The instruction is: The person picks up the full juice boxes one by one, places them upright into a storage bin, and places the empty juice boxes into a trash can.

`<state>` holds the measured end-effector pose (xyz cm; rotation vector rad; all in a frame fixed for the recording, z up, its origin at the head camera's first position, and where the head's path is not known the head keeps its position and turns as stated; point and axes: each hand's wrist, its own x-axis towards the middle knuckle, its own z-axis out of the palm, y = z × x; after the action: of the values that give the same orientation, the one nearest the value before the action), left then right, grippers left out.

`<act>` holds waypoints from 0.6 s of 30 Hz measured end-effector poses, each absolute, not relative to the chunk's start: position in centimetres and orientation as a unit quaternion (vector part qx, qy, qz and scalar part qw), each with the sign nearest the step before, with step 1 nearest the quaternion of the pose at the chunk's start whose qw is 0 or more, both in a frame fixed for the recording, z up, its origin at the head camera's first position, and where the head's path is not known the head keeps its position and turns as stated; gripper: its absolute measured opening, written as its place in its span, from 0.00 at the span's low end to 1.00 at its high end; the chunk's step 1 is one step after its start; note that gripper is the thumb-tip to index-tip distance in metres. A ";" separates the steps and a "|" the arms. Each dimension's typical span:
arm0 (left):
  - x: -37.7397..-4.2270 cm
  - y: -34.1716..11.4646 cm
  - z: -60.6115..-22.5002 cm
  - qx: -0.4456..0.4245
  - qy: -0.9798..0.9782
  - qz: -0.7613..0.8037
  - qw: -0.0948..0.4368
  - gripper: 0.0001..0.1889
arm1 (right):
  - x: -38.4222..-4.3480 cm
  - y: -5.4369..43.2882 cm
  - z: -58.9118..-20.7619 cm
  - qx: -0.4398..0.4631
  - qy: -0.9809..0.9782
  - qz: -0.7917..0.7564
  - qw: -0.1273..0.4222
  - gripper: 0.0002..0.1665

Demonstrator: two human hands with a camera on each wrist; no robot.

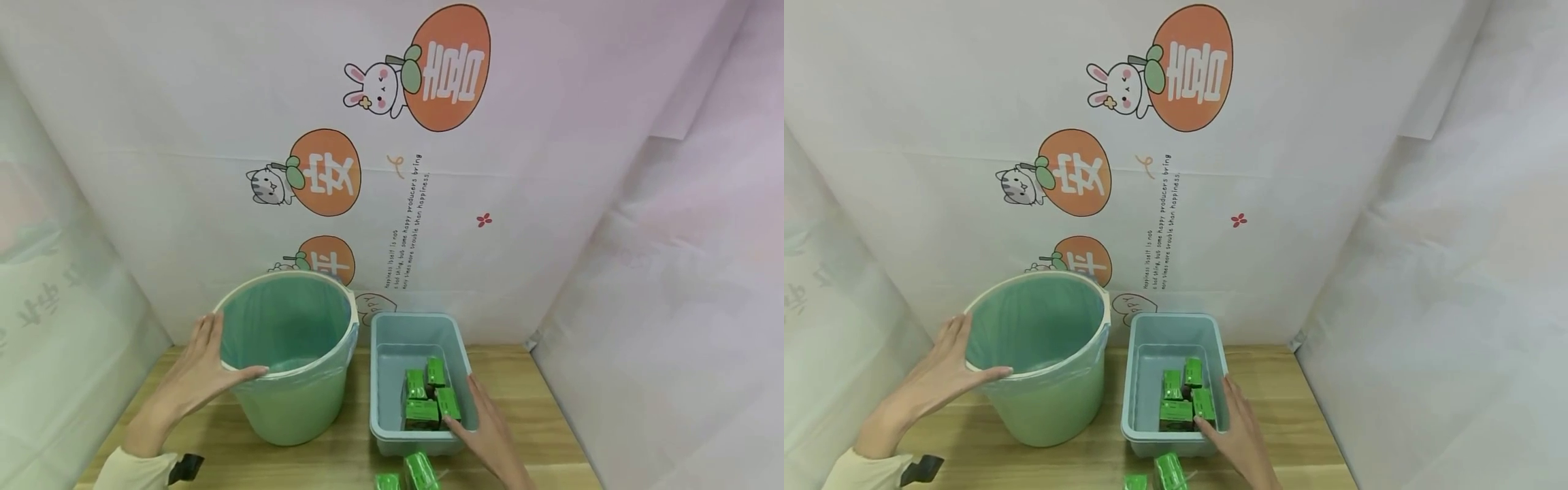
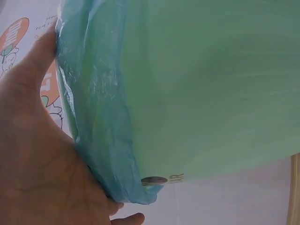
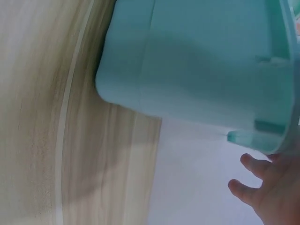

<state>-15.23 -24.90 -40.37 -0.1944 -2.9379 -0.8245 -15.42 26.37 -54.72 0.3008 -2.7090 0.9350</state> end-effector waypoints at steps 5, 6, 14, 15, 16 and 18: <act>-15.1 -24.7 -40.3 -0.063 -0.959 -0.274 0.035 0.72 | -13.6 26.1 -54.1 0.100 -0.928 0.307 0.184 0.47; -15.1 -24.7 -40.3 -0.062 -0.959 -0.275 0.035 0.72 | -13.1 26.0 -54.0 0.100 -0.927 0.305 0.196 0.45; -15.0 -24.2 -40.4 -0.065 -0.956 -0.281 0.041 0.73 | -10.3 24.9 -55.3 0.113 -0.883 0.256 0.376 0.42; -15.0 -24.2 -40.4 -0.065 -0.956 -0.282 0.042 0.73 | -10.0 24.7 -55.5 0.116 -0.879 0.248 0.391 0.42; -15.0 -24.2 -40.5 -0.065 -0.956 -0.281 0.043 0.73 | -9.6 24.6 -55.8 0.117 -0.876 0.242 0.400 0.41; -15.1 -24.2 -40.5 -0.066 -0.957 -0.279 0.046 0.73 | -9.0 24.2 -56.2 0.122 -0.875 0.234 0.406 0.42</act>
<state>-15.06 -24.24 -40.46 -0.2023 -2.9199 -0.8530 -8.97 24.16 -56.17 0.3066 -2.2066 0.5911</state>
